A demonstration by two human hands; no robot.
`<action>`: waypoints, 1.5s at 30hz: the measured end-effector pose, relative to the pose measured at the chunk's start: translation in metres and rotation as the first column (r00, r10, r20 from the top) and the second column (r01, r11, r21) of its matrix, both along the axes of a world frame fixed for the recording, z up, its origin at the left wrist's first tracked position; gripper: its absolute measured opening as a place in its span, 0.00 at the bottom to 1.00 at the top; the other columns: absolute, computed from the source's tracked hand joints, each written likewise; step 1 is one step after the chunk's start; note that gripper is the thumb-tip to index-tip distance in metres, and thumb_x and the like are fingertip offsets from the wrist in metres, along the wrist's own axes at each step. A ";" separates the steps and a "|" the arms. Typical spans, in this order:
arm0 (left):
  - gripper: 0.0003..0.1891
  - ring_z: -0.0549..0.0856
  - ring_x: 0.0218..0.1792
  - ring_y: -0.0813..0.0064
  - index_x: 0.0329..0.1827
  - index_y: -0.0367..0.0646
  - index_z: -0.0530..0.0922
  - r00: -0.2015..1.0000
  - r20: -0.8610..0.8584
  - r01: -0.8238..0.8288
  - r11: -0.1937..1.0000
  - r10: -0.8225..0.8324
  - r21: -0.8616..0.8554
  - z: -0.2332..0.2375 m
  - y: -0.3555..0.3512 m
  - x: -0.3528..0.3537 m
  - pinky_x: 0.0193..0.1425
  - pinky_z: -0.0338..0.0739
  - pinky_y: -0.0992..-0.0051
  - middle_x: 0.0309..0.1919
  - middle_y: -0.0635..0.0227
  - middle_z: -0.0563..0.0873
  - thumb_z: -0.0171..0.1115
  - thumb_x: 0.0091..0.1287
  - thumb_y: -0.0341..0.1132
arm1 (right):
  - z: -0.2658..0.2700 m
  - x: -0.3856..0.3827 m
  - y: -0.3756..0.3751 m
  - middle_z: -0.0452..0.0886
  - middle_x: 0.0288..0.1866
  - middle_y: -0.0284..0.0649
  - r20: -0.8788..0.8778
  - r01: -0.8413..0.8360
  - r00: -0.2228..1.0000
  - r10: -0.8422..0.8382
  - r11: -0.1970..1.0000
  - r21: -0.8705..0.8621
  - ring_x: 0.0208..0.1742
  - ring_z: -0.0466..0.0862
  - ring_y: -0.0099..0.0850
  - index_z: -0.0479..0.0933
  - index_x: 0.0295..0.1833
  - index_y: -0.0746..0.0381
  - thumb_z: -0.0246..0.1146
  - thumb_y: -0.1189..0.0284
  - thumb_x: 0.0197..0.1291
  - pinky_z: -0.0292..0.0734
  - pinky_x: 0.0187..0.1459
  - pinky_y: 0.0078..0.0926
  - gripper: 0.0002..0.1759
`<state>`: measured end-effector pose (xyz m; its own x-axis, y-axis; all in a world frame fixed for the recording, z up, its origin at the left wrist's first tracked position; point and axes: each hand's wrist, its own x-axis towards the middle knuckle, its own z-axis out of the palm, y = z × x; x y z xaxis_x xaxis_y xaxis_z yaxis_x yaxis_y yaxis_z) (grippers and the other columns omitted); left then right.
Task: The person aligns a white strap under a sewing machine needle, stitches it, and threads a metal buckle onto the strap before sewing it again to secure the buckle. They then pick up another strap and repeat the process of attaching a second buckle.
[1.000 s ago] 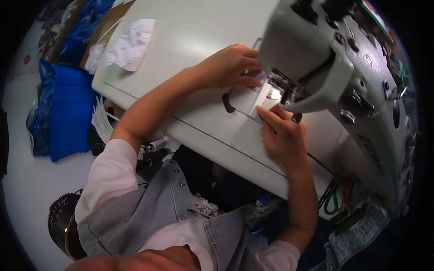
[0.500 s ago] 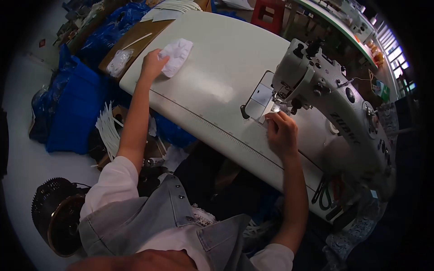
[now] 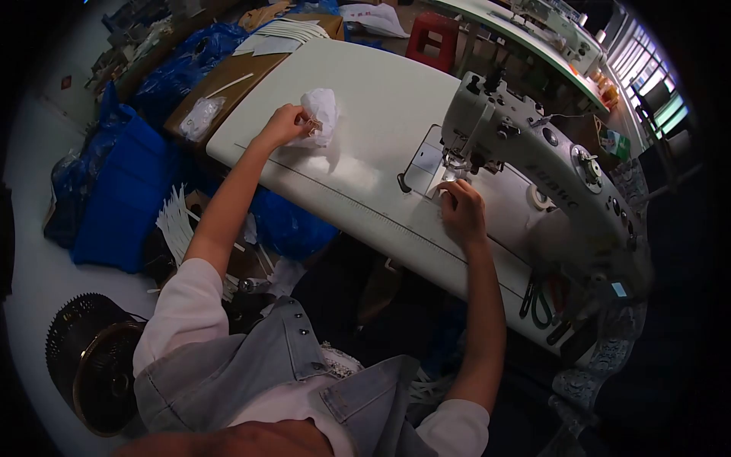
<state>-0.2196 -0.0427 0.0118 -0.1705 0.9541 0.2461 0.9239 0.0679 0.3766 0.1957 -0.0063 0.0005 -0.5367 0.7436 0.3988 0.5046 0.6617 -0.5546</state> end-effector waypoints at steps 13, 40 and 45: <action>0.09 0.80 0.32 0.83 0.37 0.43 0.82 0.622 0.777 -0.100 0.994 0.095 -0.042 0.048 -0.020 0.017 0.36 0.73 0.80 0.30 0.73 0.84 0.67 0.62 0.39 | -0.012 0.008 0.006 0.74 0.27 0.41 -0.084 -0.049 0.995 0.050 0.999 0.007 0.28 0.77 0.36 0.80 0.36 0.62 0.59 0.78 0.52 0.73 0.33 0.31 0.06; 0.22 0.81 0.33 0.65 0.49 0.46 0.74 0.458 0.199 0.888 0.456 -0.866 -0.059 -0.002 0.054 0.214 0.40 0.78 0.67 0.45 0.65 0.76 0.71 0.51 0.30 | 0.005 0.040 0.034 0.78 0.28 0.29 -0.406 -0.352 0.913 0.035 0.570 -0.742 0.29 0.75 0.14 0.78 0.38 0.66 0.61 0.71 0.64 0.70 0.30 0.15 0.08; 0.16 0.85 0.37 0.65 0.48 0.43 0.78 0.542 0.161 0.810 0.564 -0.825 0.162 -0.012 0.041 0.216 0.41 0.81 0.72 0.44 0.64 0.81 0.67 0.55 0.25 | 0.002 0.026 0.022 0.81 0.32 0.34 -0.500 -0.367 0.861 -0.099 0.560 -0.743 0.32 0.78 0.18 0.79 0.45 0.66 0.62 0.76 0.62 0.76 0.35 0.17 0.07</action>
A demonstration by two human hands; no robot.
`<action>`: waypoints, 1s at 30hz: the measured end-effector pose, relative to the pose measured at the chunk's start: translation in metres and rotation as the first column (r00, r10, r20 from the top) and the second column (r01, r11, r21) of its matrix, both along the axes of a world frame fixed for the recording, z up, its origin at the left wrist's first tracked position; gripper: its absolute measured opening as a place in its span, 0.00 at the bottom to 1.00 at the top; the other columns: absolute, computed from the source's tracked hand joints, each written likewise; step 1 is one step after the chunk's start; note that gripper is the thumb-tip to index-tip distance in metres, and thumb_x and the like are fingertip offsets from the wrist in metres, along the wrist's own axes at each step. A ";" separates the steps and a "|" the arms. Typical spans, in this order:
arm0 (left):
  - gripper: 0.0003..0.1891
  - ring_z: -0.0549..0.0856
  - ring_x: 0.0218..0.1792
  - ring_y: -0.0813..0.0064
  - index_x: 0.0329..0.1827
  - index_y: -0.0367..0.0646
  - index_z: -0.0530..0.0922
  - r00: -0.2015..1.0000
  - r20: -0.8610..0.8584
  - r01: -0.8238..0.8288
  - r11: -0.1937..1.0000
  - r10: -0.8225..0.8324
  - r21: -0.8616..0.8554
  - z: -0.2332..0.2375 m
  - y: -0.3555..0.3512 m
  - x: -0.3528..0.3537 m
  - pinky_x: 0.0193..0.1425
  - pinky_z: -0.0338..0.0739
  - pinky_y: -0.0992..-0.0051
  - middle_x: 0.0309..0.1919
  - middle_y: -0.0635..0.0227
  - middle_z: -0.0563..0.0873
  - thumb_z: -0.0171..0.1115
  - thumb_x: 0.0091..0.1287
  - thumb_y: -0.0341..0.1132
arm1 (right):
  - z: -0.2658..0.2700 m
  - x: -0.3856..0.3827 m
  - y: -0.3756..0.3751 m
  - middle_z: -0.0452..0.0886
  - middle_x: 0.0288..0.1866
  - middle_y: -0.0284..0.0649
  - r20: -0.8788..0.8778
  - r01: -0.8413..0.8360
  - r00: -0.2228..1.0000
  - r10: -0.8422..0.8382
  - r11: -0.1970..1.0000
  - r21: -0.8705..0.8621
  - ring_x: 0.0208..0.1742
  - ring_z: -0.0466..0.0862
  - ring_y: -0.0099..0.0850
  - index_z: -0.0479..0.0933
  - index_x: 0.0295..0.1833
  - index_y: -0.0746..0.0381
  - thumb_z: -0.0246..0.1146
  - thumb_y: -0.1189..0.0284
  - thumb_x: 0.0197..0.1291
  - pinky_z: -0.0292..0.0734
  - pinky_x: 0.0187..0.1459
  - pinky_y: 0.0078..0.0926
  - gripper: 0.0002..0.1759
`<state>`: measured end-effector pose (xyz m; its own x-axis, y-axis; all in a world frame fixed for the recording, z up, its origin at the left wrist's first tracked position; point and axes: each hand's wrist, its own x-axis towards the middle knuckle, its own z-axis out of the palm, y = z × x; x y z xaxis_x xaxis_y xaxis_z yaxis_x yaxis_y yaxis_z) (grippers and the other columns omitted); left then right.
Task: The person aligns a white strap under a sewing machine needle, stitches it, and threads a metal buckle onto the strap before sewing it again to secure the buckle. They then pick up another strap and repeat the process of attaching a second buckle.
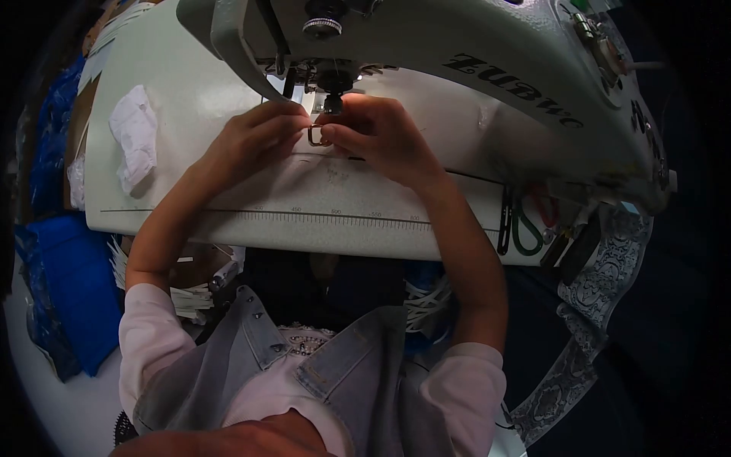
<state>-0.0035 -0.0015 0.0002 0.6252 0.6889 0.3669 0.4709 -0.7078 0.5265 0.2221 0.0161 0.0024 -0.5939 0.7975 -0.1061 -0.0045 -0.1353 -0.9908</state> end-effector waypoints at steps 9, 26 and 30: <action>0.11 0.86 0.41 0.67 0.44 0.40 0.82 0.969 0.245 0.027 0.973 0.031 -0.230 0.003 0.007 -0.006 0.43 0.83 0.75 0.42 0.62 0.85 0.64 0.58 0.24 | -0.001 -0.014 -0.010 0.83 0.33 0.39 0.170 0.093 0.969 -0.176 0.907 0.411 0.35 0.85 0.25 0.79 0.39 0.65 0.67 0.75 0.54 0.81 0.38 0.19 0.07; 0.05 0.84 0.29 0.74 0.35 0.37 0.82 0.925 0.094 -0.345 0.918 0.368 -0.198 -0.010 0.023 0.008 0.33 0.78 0.78 0.31 0.65 0.83 0.66 0.59 0.29 | -0.002 -0.030 0.004 0.80 0.23 0.41 0.463 -0.030 0.783 -0.415 0.718 0.695 0.28 0.83 0.33 0.81 0.36 0.59 0.65 0.63 0.57 0.76 0.30 0.31 0.10; 0.06 0.84 0.27 0.74 0.37 0.40 0.83 0.903 0.217 -0.352 0.928 0.371 -0.124 -0.017 0.022 0.010 0.32 0.78 0.78 0.30 0.66 0.85 0.66 0.59 0.30 | -0.005 -0.029 0.005 0.80 0.22 0.40 0.545 -0.084 0.817 -0.189 0.896 0.437 0.29 0.82 0.37 0.82 0.32 0.57 0.66 0.61 0.54 0.75 0.34 0.35 0.10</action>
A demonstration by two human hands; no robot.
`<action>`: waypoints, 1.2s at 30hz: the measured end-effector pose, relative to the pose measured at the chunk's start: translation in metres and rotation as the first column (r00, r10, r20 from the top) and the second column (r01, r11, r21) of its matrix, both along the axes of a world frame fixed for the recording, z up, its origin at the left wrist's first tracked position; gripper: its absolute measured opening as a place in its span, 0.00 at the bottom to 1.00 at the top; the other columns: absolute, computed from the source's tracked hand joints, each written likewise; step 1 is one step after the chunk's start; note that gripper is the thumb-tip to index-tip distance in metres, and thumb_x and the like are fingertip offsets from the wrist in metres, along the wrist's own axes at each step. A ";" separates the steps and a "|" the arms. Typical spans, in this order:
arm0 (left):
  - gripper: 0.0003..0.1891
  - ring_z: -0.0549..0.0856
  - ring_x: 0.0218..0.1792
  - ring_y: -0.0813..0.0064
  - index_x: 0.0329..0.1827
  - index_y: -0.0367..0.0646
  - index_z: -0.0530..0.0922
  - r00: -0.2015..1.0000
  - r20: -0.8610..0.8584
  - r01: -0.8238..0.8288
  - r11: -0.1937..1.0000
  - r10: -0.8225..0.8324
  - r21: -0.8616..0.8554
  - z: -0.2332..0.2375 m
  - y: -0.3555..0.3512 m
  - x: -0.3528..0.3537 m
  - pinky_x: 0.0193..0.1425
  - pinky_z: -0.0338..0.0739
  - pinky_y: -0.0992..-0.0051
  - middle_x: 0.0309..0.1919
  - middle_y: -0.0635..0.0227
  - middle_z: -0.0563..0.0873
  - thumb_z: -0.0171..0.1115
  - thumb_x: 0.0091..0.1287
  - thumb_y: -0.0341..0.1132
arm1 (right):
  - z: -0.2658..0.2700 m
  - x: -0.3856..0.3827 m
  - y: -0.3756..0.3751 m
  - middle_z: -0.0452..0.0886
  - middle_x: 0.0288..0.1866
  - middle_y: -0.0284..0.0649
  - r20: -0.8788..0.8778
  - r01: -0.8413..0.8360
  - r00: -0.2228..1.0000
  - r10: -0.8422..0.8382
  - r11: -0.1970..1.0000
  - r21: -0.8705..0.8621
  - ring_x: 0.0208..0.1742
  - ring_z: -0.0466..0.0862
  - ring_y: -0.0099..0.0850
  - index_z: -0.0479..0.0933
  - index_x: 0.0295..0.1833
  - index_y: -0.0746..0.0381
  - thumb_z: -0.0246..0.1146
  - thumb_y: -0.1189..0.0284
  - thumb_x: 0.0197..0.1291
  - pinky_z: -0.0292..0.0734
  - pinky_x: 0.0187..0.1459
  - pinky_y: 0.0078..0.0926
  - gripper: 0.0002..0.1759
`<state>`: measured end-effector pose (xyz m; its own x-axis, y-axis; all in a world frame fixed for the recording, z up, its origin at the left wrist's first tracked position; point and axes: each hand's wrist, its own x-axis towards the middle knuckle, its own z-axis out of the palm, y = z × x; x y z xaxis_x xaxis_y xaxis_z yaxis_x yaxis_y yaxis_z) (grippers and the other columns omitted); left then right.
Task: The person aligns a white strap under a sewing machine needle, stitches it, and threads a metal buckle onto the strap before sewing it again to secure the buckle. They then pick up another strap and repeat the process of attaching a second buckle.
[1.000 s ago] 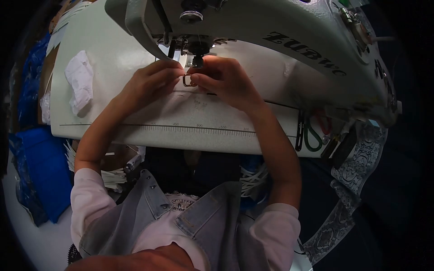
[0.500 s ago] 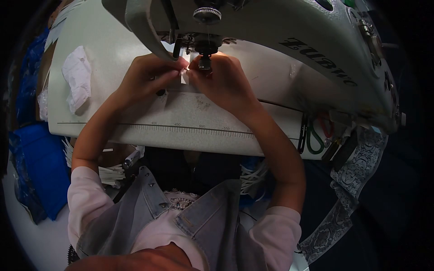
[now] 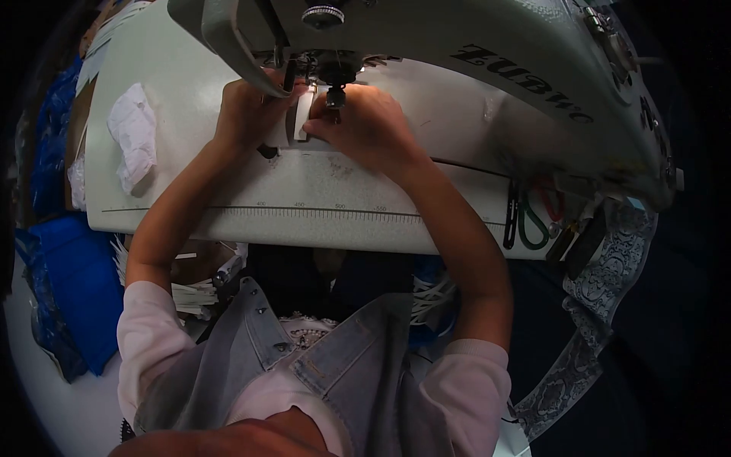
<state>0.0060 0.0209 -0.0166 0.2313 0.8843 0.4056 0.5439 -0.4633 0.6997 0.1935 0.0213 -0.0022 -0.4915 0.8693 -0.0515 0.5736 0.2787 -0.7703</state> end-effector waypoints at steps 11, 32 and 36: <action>0.07 0.87 0.31 0.73 0.40 0.40 0.83 0.999 0.011 0.047 0.992 -0.048 0.120 0.012 -0.007 -0.011 0.34 0.81 0.77 0.32 0.65 0.87 0.67 0.58 0.28 | -0.042 -0.009 0.005 0.72 0.14 0.35 -0.027 0.128 0.985 -0.169 0.624 0.771 0.15 0.75 0.33 0.77 0.25 0.55 0.64 0.67 0.55 0.67 0.16 0.31 0.09; 0.09 0.87 0.35 0.70 0.39 0.40 0.83 0.992 -0.034 0.123 0.987 -0.120 0.107 -0.001 -0.012 -0.003 0.38 0.83 0.77 0.39 0.69 0.85 0.68 0.55 0.25 | -0.004 0.007 -0.017 0.77 0.28 0.32 0.268 -0.110 0.960 -0.079 0.774 0.624 0.28 0.80 0.31 0.79 0.37 0.53 0.65 0.69 0.50 0.75 0.25 0.28 0.07; 0.09 0.87 0.36 0.69 0.39 0.41 0.83 0.993 -0.076 0.101 0.988 -0.092 0.118 0.000 -0.014 -0.001 0.39 0.83 0.77 0.39 0.68 0.85 0.67 0.55 0.25 | -0.006 0.010 -0.020 0.72 0.27 0.33 0.280 -0.114 0.956 -0.086 0.771 0.627 0.28 0.78 0.34 0.76 0.24 0.55 0.63 0.70 0.45 0.73 0.23 0.31 0.03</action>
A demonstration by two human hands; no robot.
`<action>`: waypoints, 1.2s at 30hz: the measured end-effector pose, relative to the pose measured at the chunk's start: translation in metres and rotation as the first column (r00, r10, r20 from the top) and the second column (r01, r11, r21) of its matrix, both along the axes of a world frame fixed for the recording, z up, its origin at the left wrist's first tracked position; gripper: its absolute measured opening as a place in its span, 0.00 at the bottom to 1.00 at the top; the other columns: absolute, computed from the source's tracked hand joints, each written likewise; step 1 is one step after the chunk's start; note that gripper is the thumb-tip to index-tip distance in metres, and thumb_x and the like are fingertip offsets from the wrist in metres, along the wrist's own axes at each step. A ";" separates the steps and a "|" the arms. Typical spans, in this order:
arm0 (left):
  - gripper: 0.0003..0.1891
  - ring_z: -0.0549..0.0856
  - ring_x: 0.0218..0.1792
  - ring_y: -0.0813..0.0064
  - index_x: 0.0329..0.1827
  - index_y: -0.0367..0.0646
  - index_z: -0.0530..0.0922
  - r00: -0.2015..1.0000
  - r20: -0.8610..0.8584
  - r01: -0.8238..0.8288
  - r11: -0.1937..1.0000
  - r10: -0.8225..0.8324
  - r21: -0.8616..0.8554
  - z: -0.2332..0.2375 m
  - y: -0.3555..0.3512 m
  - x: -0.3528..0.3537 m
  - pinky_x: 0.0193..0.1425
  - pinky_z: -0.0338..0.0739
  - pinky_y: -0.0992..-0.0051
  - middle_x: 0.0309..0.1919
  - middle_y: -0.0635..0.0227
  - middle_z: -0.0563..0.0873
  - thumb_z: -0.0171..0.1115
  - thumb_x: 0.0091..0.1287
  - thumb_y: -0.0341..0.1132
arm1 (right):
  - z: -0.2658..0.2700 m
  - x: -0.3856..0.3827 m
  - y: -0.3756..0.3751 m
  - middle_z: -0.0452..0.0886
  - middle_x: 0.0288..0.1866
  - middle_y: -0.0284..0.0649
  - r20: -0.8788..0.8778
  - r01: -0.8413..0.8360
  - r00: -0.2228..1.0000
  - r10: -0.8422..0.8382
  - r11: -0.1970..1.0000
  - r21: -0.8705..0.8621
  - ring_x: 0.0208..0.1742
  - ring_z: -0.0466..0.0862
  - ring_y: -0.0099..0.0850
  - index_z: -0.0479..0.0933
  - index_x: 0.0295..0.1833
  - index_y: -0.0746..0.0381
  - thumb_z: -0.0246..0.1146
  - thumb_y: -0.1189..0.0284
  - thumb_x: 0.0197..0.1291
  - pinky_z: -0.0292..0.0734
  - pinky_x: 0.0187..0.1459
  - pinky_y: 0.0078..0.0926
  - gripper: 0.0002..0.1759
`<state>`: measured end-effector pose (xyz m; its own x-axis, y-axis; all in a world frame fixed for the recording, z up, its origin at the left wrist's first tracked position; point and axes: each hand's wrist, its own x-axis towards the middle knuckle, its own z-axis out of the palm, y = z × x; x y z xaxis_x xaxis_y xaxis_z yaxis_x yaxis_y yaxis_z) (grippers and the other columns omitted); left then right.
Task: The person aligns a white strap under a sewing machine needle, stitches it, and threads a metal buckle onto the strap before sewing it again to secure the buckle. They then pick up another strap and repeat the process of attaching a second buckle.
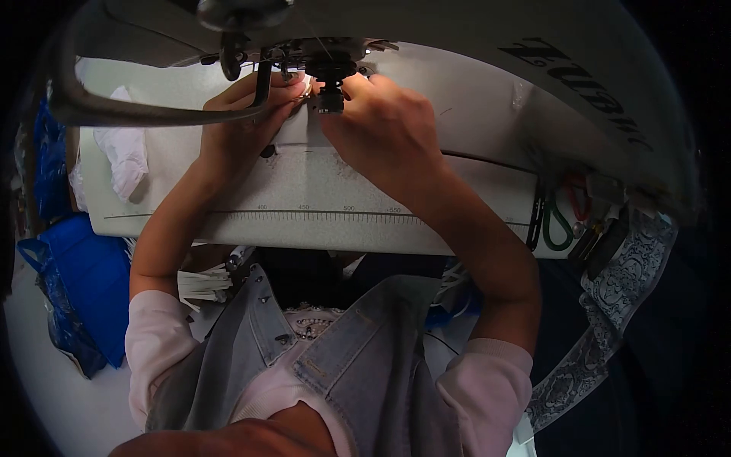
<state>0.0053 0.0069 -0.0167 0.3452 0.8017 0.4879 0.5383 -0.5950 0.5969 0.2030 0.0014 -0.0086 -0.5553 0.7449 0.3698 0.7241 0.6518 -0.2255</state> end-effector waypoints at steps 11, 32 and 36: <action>0.09 0.85 0.39 0.65 0.38 0.40 0.81 1.000 -0.008 0.008 1.000 -0.008 -0.025 0.000 -0.003 0.004 0.42 0.82 0.72 0.38 0.66 0.83 0.66 0.54 0.23 | 0.008 0.002 0.009 0.75 0.22 0.37 -0.098 -0.014 0.995 -0.004 0.984 -0.175 0.26 0.78 0.37 0.81 0.39 0.51 0.61 0.67 0.59 0.73 0.26 0.35 0.05; 0.12 0.82 0.45 0.68 0.40 0.42 0.85 0.966 -0.104 0.210 0.955 -0.235 -0.209 0.016 0.020 -0.021 0.48 0.80 0.73 0.39 0.68 0.84 0.66 0.52 0.21 | 0.013 0.003 0.008 0.78 0.40 0.35 -0.140 -0.198 0.977 0.163 0.935 -0.292 0.30 0.81 0.27 0.78 0.51 0.58 0.65 0.73 0.56 0.76 0.30 0.25 0.16; 0.11 0.82 0.44 0.68 0.40 0.43 0.85 0.972 0.020 0.230 0.933 -0.234 -0.279 0.013 0.021 -0.021 0.48 0.79 0.72 0.38 0.68 0.84 0.66 0.53 0.23 | 0.007 -0.002 0.002 0.77 0.39 0.36 -0.161 -0.211 0.972 0.172 0.938 -0.274 0.32 0.81 0.29 0.77 0.50 0.61 0.65 0.73 0.55 0.75 0.32 0.26 0.15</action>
<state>-0.0153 0.0278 -0.0040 0.5425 0.8014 0.2518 0.4146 -0.5161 0.7495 0.2014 0.0034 -0.0013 -0.6584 0.7146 0.2363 0.5426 0.6682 -0.5089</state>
